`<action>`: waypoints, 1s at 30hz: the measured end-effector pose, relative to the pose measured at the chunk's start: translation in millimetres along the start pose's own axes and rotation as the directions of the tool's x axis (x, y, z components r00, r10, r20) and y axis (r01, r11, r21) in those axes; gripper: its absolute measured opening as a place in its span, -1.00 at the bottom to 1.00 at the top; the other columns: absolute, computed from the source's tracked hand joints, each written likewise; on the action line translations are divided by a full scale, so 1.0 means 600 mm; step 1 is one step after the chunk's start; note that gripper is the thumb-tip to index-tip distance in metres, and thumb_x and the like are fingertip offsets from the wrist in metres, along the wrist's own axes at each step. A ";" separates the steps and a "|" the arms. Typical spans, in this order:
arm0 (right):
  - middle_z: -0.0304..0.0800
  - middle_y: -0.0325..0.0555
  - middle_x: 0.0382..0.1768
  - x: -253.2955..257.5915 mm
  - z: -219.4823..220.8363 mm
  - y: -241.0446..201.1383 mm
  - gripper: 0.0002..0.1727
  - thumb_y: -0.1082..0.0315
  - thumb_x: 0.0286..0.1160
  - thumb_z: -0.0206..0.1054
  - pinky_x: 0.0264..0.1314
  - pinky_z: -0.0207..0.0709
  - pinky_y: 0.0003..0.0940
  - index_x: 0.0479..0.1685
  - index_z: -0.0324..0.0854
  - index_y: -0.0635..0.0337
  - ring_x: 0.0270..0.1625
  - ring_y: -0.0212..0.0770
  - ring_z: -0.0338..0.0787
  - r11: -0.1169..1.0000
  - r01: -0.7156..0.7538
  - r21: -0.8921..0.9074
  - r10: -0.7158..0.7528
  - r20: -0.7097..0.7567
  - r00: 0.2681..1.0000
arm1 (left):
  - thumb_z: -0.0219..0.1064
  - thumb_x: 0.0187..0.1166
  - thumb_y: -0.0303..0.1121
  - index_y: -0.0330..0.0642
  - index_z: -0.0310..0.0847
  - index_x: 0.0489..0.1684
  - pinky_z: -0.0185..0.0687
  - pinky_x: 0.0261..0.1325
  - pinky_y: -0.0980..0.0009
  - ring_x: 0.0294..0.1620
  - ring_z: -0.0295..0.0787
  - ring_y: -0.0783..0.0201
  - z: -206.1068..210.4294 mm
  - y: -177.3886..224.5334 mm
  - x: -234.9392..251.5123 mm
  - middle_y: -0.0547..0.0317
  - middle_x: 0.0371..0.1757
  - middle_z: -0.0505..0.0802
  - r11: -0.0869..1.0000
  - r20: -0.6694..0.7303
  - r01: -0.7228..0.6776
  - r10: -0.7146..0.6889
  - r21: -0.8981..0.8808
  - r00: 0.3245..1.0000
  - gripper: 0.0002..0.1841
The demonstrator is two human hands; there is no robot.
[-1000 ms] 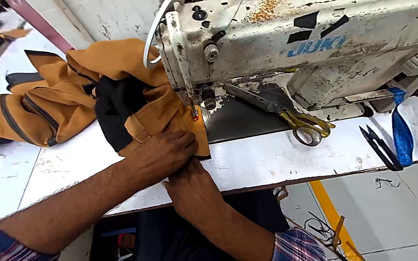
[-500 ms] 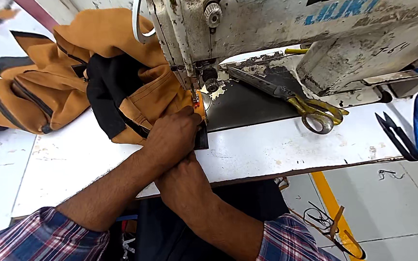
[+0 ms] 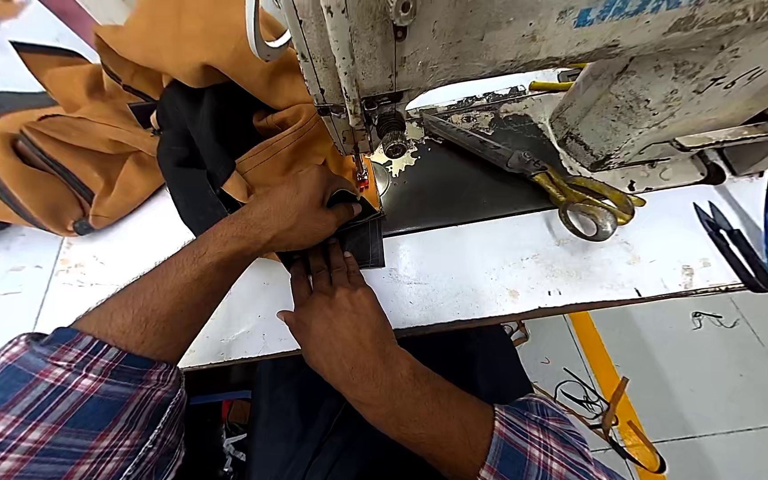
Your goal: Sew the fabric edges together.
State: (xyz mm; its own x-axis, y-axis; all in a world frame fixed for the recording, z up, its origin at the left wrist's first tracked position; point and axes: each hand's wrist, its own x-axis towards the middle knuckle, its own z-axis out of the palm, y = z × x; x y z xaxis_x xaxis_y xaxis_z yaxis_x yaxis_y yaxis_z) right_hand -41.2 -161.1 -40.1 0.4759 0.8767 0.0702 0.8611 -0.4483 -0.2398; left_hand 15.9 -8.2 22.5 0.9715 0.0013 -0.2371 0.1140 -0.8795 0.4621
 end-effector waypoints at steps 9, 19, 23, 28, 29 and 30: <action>0.31 0.37 0.72 0.000 0.006 0.001 -0.23 -0.15 0.79 -0.05 0.78 0.17 0.12 0.68 0.39 0.33 0.79 0.28 0.29 1.000 0.006 0.007 -0.006 -0.009 1.000 | 0.20 0.79 -0.21 -0.10 0.78 -0.14 0.55 -0.34 0.31 -0.45 0.64 0.40 0.003 -0.003 -0.006 0.27 -0.47 0.75 0.999 -0.023 -0.037 0.037 -0.020 0.999 -0.75; 0.48 0.33 0.62 -0.002 0.007 -0.001 -0.29 -0.12 0.80 -0.03 0.76 0.21 0.13 0.63 0.47 0.28 0.73 0.25 0.40 0.999 0.012 0.034 -0.011 -0.022 1.000 | 0.18 0.76 -0.23 -0.07 0.82 0.10 0.69 0.08 0.26 -0.02 0.76 0.41 0.017 0.000 -0.025 0.28 -0.04 0.82 0.998 -0.036 -0.064 0.065 0.027 0.997 -0.72; 0.46 0.35 0.63 -0.002 0.002 -0.001 -0.28 -0.12 0.82 -0.09 0.77 0.18 0.17 0.65 0.44 0.28 0.74 0.27 0.38 1.000 0.022 0.013 -0.023 0.021 1.000 | 0.16 0.77 -0.23 -0.05 0.83 0.13 0.68 0.11 0.25 0.00 0.75 0.40 0.022 0.001 -0.029 0.29 -0.04 0.82 0.997 -0.059 -0.061 0.064 0.043 0.996 -0.70; 0.48 0.35 0.62 -0.003 0.005 -0.002 -0.29 -0.12 0.83 -0.11 0.77 0.18 0.19 0.61 0.48 0.29 0.74 0.28 0.37 1.000 0.025 -0.006 -0.025 0.008 1.000 | 0.17 0.75 -0.25 -0.02 0.86 0.06 0.67 0.03 0.33 -0.07 0.73 0.46 0.026 -0.002 -0.029 0.34 -0.11 0.80 0.997 -0.095 -0.074 0.076 0.033 0.993 -0.72; 0.48 0.34 0.62 -0.003 0.005 -0.002 -0.29 -0.12 0.83 -0.12 0.76 0.19 0.19 0.61 0.49 0.28 0.74 0.28 0.38 1.000 0.025 -0.015 -0.025 0.002 1.000 | 0.17 0.75 -0.27 -0.02 0.86 0.05 0.68 0.02 0.34 -0.08 0.74 0.46 0.027 -0.002 -0.030 0.34 -0.11 0.81 0.996 -0.104 -0.077 0.081 0.036 0.991 -0.72; 0.50 0.33 0.61 -0.003 0.007 -0.002 -0.29 -0.12 0.82 -0.11 0.76 0.21 0.18 0.60 0.50 0.28 0.73 0.28 0.39 1.000 0.024 -0.015 -0.024 -0.009 1.000 | 0.17 0.75 -0.28 -0.03 0.86 0.04 0.69 0.00 0.36 -0.09 0.74 0.47 0.029 -0.001 -0.031 0.35 -0.11 0.81 0.996 -0.113 -0.081 0.085 0.042 0.990 -0.72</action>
State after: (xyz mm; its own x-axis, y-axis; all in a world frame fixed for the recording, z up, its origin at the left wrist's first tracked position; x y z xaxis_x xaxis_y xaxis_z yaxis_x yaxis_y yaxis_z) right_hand -43.9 -161.3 -43.7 0.4566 0.8856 0.0847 0.8749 -0.4298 -0.2231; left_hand -6.1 -16.1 12.1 0.9949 -0.0201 -0.0987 0.0259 -0.8958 0.4438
